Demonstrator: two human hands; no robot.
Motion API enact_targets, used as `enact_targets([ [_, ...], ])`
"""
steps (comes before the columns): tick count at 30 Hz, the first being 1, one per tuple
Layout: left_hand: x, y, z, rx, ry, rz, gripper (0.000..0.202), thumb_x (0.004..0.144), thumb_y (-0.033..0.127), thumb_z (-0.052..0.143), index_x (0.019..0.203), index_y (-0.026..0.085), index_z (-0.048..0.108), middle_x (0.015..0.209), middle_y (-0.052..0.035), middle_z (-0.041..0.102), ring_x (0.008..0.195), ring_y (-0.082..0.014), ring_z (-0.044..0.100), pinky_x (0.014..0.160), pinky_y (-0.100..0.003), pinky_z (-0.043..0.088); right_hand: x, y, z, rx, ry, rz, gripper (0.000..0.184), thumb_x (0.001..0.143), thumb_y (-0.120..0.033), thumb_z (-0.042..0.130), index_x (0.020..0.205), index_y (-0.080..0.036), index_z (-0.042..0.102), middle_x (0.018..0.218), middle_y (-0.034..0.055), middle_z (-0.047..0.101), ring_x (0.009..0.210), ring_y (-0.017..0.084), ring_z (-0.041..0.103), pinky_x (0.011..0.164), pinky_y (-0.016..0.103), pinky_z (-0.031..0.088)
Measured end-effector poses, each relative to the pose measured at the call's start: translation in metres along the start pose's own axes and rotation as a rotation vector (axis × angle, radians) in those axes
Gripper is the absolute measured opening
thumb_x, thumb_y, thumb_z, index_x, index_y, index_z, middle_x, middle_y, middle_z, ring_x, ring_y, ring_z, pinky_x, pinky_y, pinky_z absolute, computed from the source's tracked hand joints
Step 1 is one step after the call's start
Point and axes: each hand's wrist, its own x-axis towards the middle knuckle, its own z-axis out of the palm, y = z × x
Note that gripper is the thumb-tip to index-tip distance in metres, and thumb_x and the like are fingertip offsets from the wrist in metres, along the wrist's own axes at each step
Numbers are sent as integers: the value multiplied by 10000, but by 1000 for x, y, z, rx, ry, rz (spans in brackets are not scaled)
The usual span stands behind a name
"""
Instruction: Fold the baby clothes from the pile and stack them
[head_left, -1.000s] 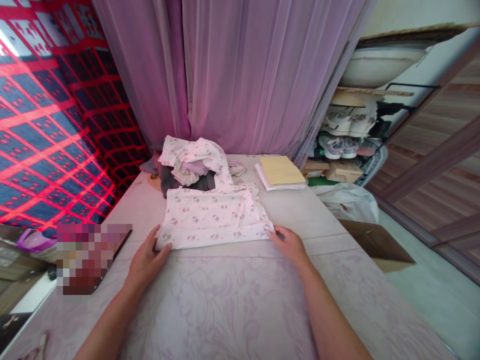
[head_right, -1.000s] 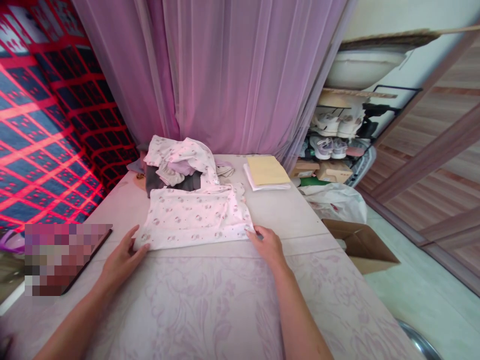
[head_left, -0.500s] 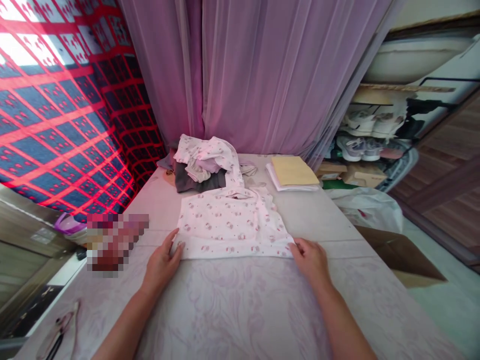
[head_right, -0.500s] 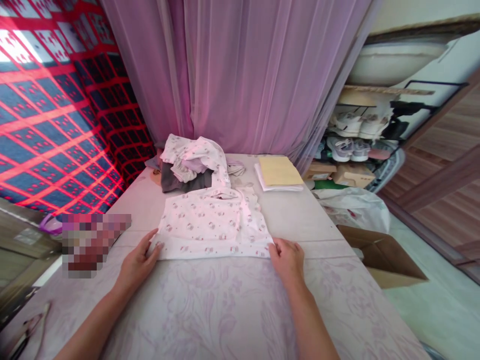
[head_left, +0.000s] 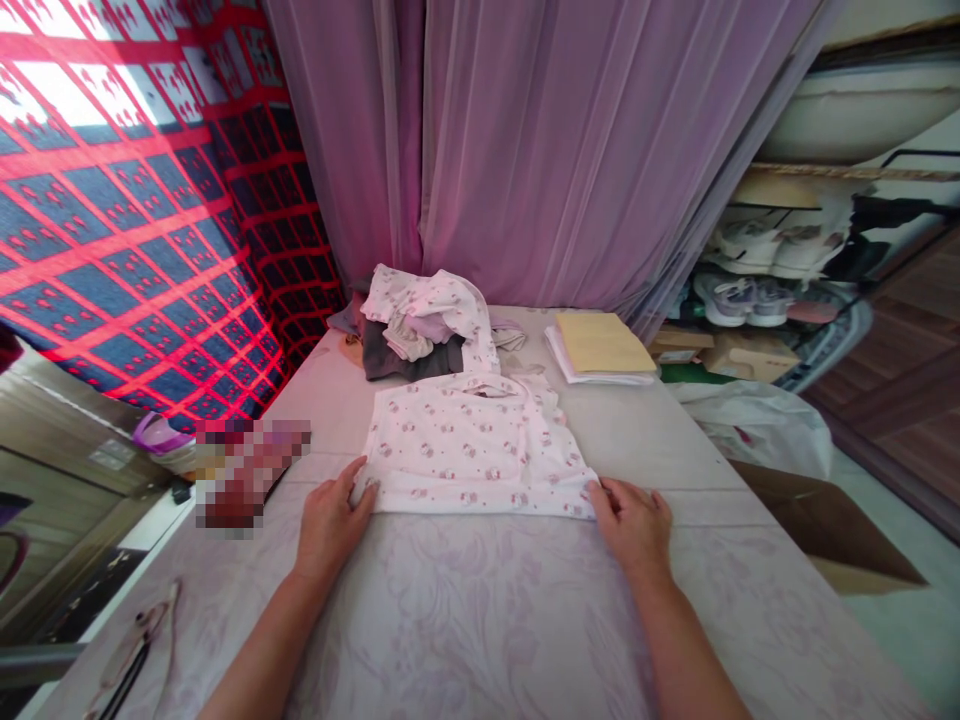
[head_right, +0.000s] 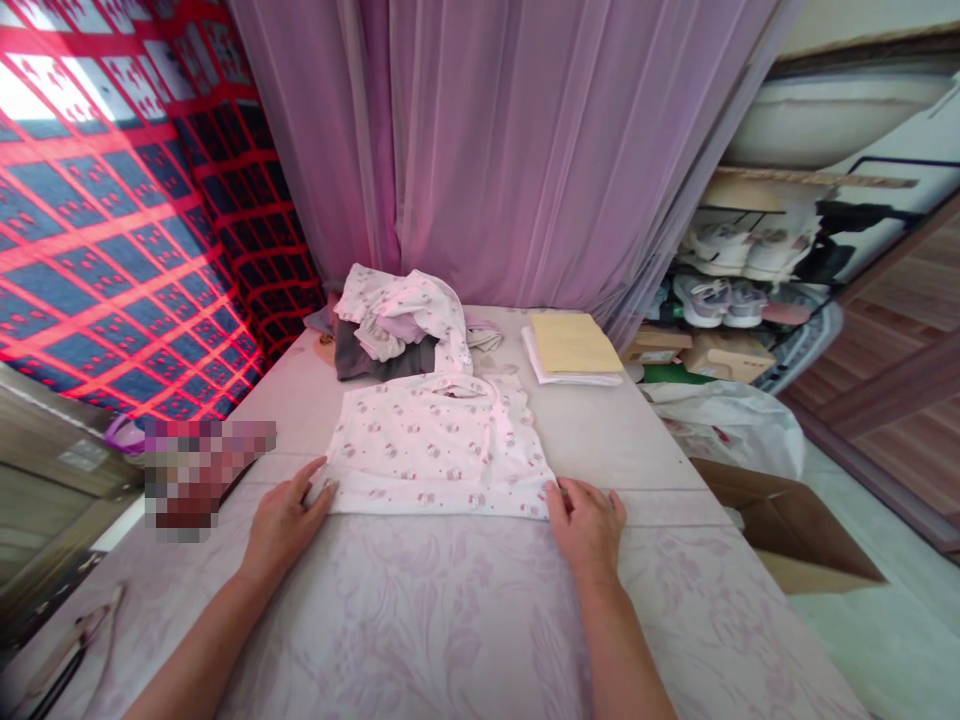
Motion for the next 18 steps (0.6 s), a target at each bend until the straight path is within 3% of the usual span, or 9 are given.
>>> enact_targets([
  [4,0,-3,1,37,-5,50,451,842,390,450,1221,181,576,813,-46,686,783,-223,622,748,-338,456,14,2,-7,65,-27,23,432,836,-474,387,849,-199,720,847,91,717,804,227,624,829,367,420],
  [8,1,-5,2,28,-17,79,423,837,330,436,1206,192,592,831,-43,683,766,-213,613,738,-339,453,58,-10,-5,85,-170,106,357,821,-402,445,1019,-238,693,931,46,717,773,191,628,713,292,447],
  [11,1,-8,5,6,-17,80,416,836,323,434,1192,208,614,814,-40,675,758,-211,610,738,-341,454,102,-31,8,68,-322,152,401,824,-442,482,1138,-250,642,992,29,707,815,186,635,705,275,451],
  [15,1,-13,9,-47,-12,106,369,836,326,432,1105,255,675,838,-34,685,760,-199,611,741,-331,462,146,-58,33,77,-393,183,510,809,-498,512,1240,-232,580,1117,35,678,846,173,642,702,249,450],
  [18,1,-15,11,-84,-12,113,339,829,321,441,1031,272,710,853,-31,698,756,-190,617,731,-320,469,159,-70,46,31,-404,141,452,751,-452,590,1130,-215,660,984,49,714,782,187,645,651,253,439],
])
